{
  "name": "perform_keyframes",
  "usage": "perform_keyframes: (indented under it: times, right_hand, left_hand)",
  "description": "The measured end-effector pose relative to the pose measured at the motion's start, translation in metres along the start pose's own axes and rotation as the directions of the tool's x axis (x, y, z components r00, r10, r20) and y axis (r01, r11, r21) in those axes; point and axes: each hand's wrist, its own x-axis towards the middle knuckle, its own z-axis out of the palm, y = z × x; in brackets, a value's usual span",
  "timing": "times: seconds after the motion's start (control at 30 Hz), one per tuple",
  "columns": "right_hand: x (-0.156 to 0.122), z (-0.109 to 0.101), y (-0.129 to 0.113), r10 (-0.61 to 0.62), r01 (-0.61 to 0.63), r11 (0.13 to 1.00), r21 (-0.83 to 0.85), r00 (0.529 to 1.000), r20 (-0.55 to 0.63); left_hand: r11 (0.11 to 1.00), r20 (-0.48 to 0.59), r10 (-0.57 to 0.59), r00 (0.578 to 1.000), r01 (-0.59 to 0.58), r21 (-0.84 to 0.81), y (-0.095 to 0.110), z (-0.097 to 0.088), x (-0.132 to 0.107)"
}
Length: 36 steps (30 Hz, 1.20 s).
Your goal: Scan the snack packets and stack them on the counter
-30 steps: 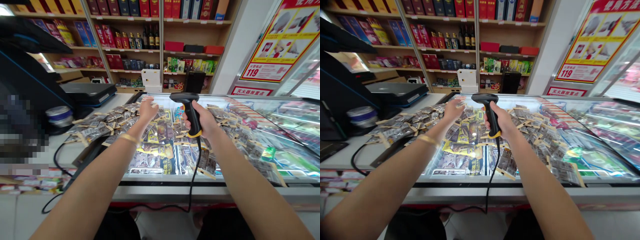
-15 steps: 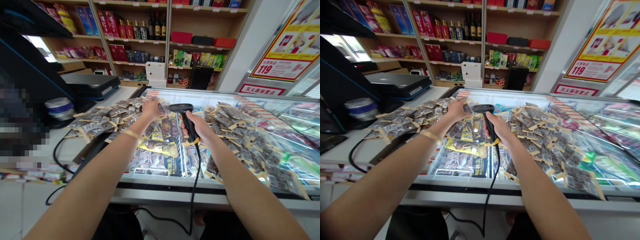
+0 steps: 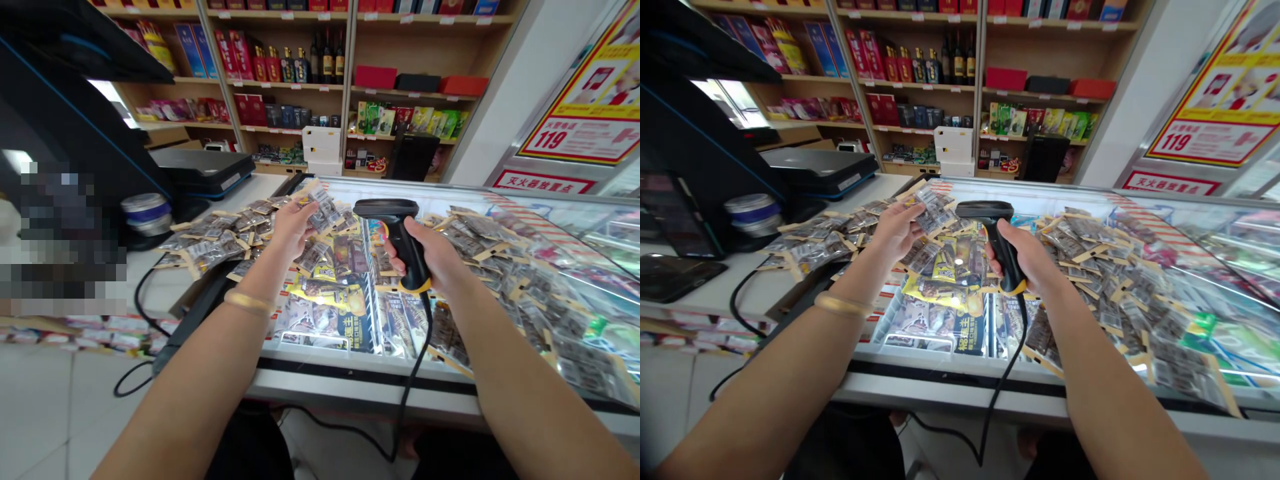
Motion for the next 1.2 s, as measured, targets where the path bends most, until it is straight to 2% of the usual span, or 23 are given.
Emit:
perform_keyframes:
  times: [0.1, 0.2, 0.27, 0.7, 0.93, 1.07, 1.2]
  right_hand:
    - [-0.003, 0.0, -0.001, 0.034, -0.032, 0.998, -0.048, 0.998, 0.061]
    - [-0.003, -0.001, 0.0, 0.06, -0.05, 0.995, -0.088, 0.992, 0.112]
    - [-0.003, -0.001, 0.001, 0.068, -0.054, 0.993, -0.107, 0.989, 0.132]
    - [-0.003, 0.003, 0.003, 0.083, -0.061, 0.986, -0.155, 0.987, 0.138]
    - [0.0, 0.002, 0.004, 0.079, -0.068, 0.995, -0.079, 0.987, 0.143]
    - [-0.003, -0.004, -0.004, 0.027, -0.025, 1.0, -0.019, 0.996, 0.08]
    - [-0.019, -0.025, -0.026, -0.057, 0.057, 0.998, 0.006, 0.998, -0.021]
  left_hand:
    - [0.999, -0.032, 0.029, 0.999, -0.03, -0.014, -0.002, -0.001, -0.003]
    - [0.99, 0.023, 0.139, 0.99, -0.138, -0.017, -0.006, 0.001, -0.004]
    - [0.986, 0.066, 0.164, 0.984, -0.163, -0.017, -0.007, 0.001, -0.004]
    - [0.983, 0.083, 0.18, 0.98, -0.178, -0.037, -0.01, -0.001, -0.001]
    - [0.989, 0.079, 0.148, 0.986, -0.145, -0.031, -0.01, 0.001, -0.003]
    - [0.988, 0.103, 0.152, 0.983, -0.148, -0.044, -0.01, 0.016, -0.004]
    - [0.984, 0.143, 0.178, 0.974, -0.179, -0.007, -0.014, 0.055, -0.008]
